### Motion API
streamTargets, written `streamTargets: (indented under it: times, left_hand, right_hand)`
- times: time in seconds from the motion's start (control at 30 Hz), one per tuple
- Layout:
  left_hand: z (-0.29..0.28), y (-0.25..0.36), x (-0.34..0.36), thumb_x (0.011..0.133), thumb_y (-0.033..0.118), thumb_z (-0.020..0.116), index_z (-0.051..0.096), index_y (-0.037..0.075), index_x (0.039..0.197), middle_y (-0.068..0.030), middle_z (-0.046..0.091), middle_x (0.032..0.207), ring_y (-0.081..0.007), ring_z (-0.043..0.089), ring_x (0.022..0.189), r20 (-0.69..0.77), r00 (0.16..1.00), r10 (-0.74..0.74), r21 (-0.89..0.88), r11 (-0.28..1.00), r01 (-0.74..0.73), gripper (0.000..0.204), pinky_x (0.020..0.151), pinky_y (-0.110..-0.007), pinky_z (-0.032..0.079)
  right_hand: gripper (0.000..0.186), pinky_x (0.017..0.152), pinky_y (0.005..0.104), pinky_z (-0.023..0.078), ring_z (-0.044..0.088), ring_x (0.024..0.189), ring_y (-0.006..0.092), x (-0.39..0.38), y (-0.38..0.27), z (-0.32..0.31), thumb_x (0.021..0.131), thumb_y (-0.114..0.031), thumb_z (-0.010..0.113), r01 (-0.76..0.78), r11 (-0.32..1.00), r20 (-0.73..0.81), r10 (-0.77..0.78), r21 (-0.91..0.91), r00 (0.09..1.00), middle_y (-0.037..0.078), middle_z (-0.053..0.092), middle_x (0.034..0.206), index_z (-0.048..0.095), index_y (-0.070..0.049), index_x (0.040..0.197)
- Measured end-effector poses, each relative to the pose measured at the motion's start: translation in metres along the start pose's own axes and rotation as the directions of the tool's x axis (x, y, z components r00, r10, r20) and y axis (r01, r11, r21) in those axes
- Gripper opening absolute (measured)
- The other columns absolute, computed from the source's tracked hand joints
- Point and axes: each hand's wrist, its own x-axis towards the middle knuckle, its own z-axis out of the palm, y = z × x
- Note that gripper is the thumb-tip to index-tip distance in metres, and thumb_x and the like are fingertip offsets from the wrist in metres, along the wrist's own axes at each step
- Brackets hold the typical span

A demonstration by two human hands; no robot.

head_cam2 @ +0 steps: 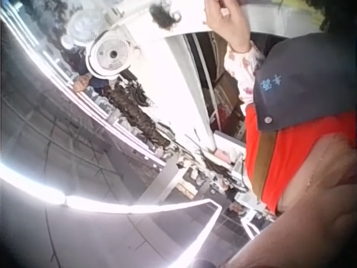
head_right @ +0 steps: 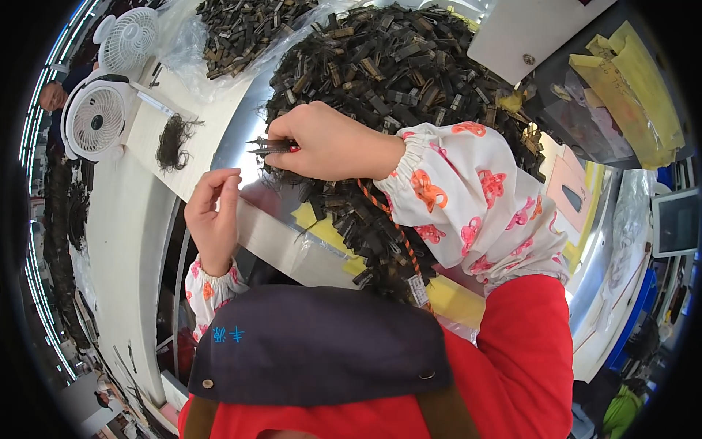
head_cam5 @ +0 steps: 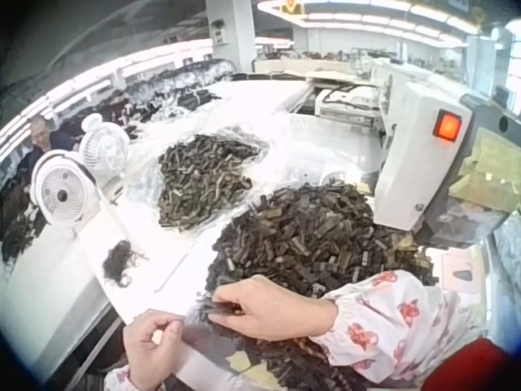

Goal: Trimming excess threads and sorting small leather parts at a workshop station.

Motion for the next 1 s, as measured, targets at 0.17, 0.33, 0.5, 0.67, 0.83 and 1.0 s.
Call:
streamTargets:
  times: [0.17,0.33,0.5,0.67,0.83,1.0]
  left_hand:
    - [0.017,0.007,-0.003,0.085,0.001,0.057,0.057,-0.003,0.107,-0.0026,0.061,0.088,-0.0056,0.054,0.074,0.239,0.958,-0.161,-0.374,0.895,0.244,0.023,0.068,-0.019,0.044]
    - [0.014,0.011,0.002,0.085,0.001,0.057,0.053,-0.005,0.113,-0.0022,0.060,0.091,-0.0042,0.054,0.078,0.267,0.952,-0.153,-0.467,0.843,0.266,0.028,0.070,-0.018,0.044]
    - [-0.006,0.016,-0.002,0.086,0.003,0.056,0.057,-0.004,0.104,-0.0018,0.062,0.078,-0.0050,0.056,0.069,0.291,0.942,-0.166,-0.225,0.945,0.236,0.019,0.064,-0.018,0.045]
    - [0.007,0.028,-0.001,0.089,0.005,0.054,0.057,-0.003,0.099,-0.0033,0.061,0.073,-0.0055,0.056,0.065,0.282,0.948,-0.147,-0.371,0.895,0.249,0.013,0.058,-0.019,0.045]
    - [0.001,0.014,0.007,0.089,0.005,0.054,0.058,-0.002,0.096,-0.0041,0.062,0.075,-0.0064,0.056,0.067,0.252,0.944,-0.215,-0.384,0.873,0.301,0.011,0.061,-0.020,0.045]
    - [-0.011,0.019,0.004,0.079,0.002,0.062,0.062,0.000,0.091,-0.0050,0.063,0.078,-0.0116,0.057,0.072,0.145,0.979,0.141,0.160,0.973,-0.164,0.012,0.066,-0.024,0.045]
  right_hand:
    - [0.019,0.060,0.0283,0.043,0.051,0.062,0.0151,0.000,0.000,0.001,0.081,-0.014,0.063,0.114,0.987,0.051,-0.120,0.113,0.991,0.010,0.060,0.074,0.057,0.002,0.089]
    - [0.018,0.061,0.0281,0.044,0.051,0.064,0.0156,0.000,-0.002,-0.001,0.081,-0.012,0.062,0.050,0.995,0.084,-0.058,0.091,0.995,0.011,0.060,0.076,0.057,0.002,0.089]
    - [0.027,0.068,0.0320,0.047,0.062,0.079,0.0215,0.002,-0.007,0.007,0.078,-0.013,0.060,0.115,0.952,-0.328,-0.016,0.285,0.945,0.017,0.063,0.089,0.058,0.005,0.098]
    - [0.021,0.055,0.0247,0.041,0.049,0.058,0.0078,-0.001,-0.009,0.004,0.084,-0.019,0.062,-0.057,0.943,0.224,-0.019,0.328,0.974,0.006,0.060,0.068,0.061,0.002,0.088]
    - [0.017,0.055,0.0242,0.041,0.049,0.056,0.0066,0.000,-0.008,-0.003,0.086,-0.015,0.059,-0.023,0.991,0.120,0.007,0.131,0.993,0.003,0.057,0.064,0.060,0.002,0.086]
    - [0.014,0.055,0.0222,0.040,0.049,0.057,0.0044,0.001,-0.010,-0.002,0.086,-0.012,0.057,-0.134,0.948,0.066,0.120,0.289,0.991,0.001,0.058,0.062,0.060,0.002,0.086]
